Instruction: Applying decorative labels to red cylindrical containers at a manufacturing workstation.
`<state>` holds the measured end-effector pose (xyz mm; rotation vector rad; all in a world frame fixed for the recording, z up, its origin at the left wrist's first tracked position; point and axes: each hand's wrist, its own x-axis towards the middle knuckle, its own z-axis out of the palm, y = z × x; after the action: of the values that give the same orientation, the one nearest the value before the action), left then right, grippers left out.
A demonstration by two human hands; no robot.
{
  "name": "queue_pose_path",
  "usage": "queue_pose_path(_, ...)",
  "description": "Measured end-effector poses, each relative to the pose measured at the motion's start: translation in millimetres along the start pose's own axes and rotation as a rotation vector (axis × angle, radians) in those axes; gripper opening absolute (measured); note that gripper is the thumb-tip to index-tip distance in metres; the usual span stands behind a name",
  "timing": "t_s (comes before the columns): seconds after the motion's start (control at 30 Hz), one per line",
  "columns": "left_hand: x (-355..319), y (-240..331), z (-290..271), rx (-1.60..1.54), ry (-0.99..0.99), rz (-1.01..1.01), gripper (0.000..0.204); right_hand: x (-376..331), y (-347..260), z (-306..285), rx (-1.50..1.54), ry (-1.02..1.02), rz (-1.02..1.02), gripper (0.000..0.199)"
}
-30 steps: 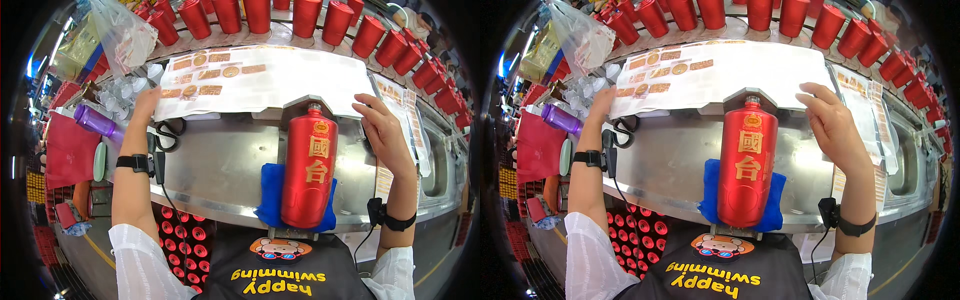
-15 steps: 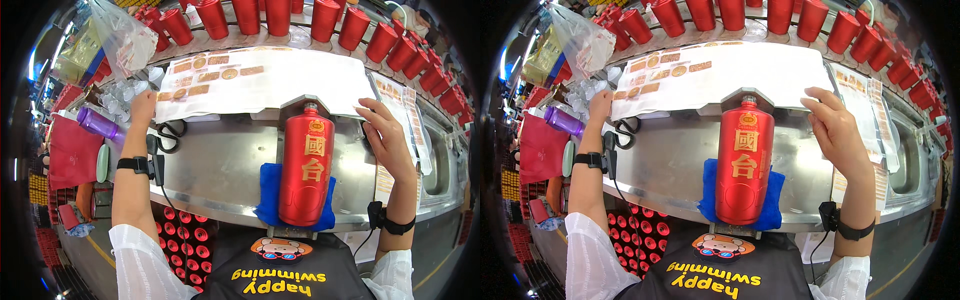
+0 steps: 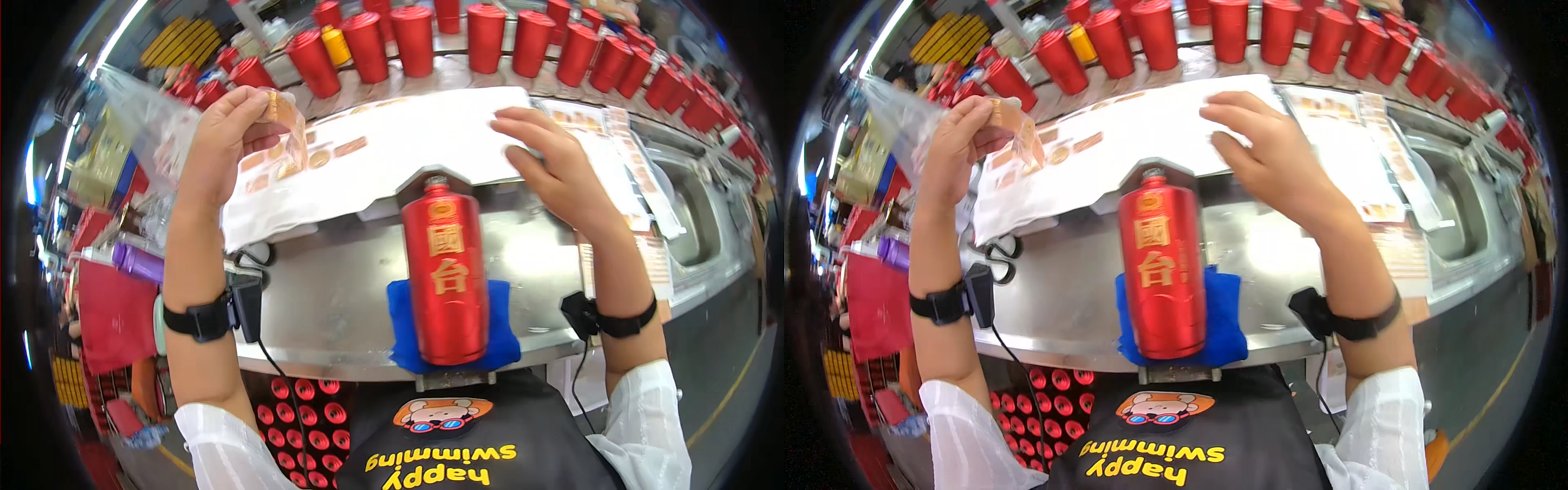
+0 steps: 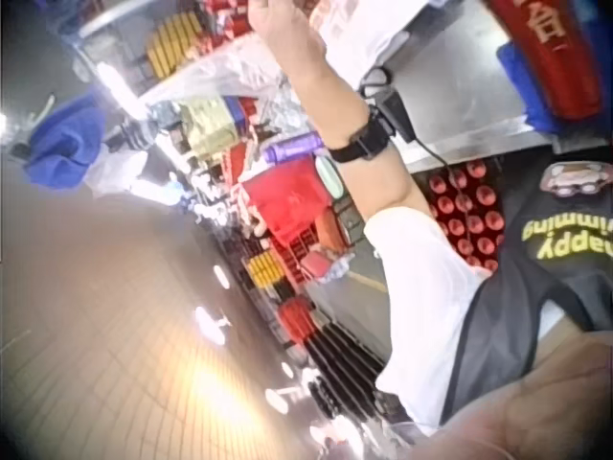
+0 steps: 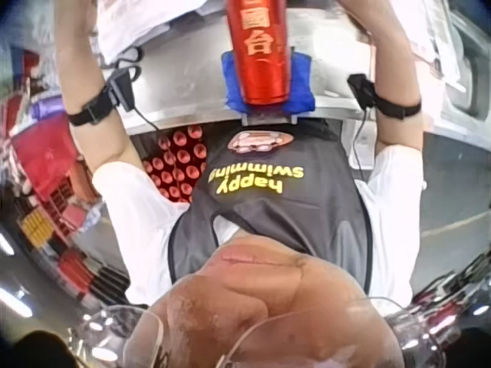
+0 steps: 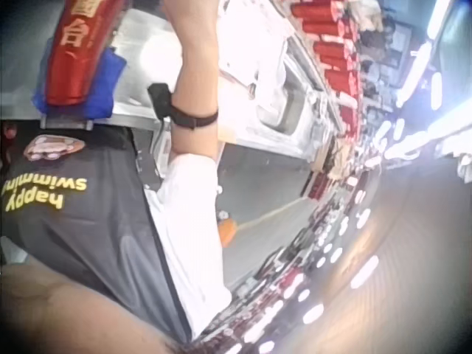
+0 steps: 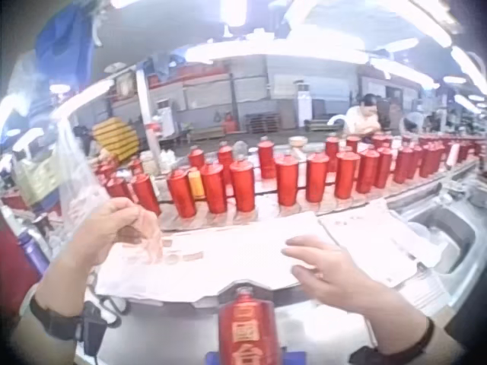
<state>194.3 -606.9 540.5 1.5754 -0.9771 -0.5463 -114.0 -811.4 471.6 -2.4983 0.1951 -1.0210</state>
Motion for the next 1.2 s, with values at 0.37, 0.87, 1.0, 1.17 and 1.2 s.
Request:
queue_pose_path(0.37,-3,49,79,-0.568,-0.348,0.256,0.017,22,13,6,0.997,-0.322,0.51,0.039)
queue_pose_path(0.87,-69,-14,90,-0.264,0.087,-0.094,0.024,-3,-28,-19,0.336,0.015,0.286,0.026)
queue_pose_path(1.0,-138,-9,95,-0.371,0.077,-0.103,0.025,-46,-69,-40,0.384,-0.046,0.226,0.023)
queue_pose_path(1.17,-203,-31,116,-0.463,0.008,-0.212,0.023,-101,-91,-41,0.473,-0.121,0.288,0.019)
queue_pose_path(1.2,-208,-42,120,-0.441,0.013,-0.235,0.021,-107,-88,-33,0.473,-0.119,0.284,0.019)
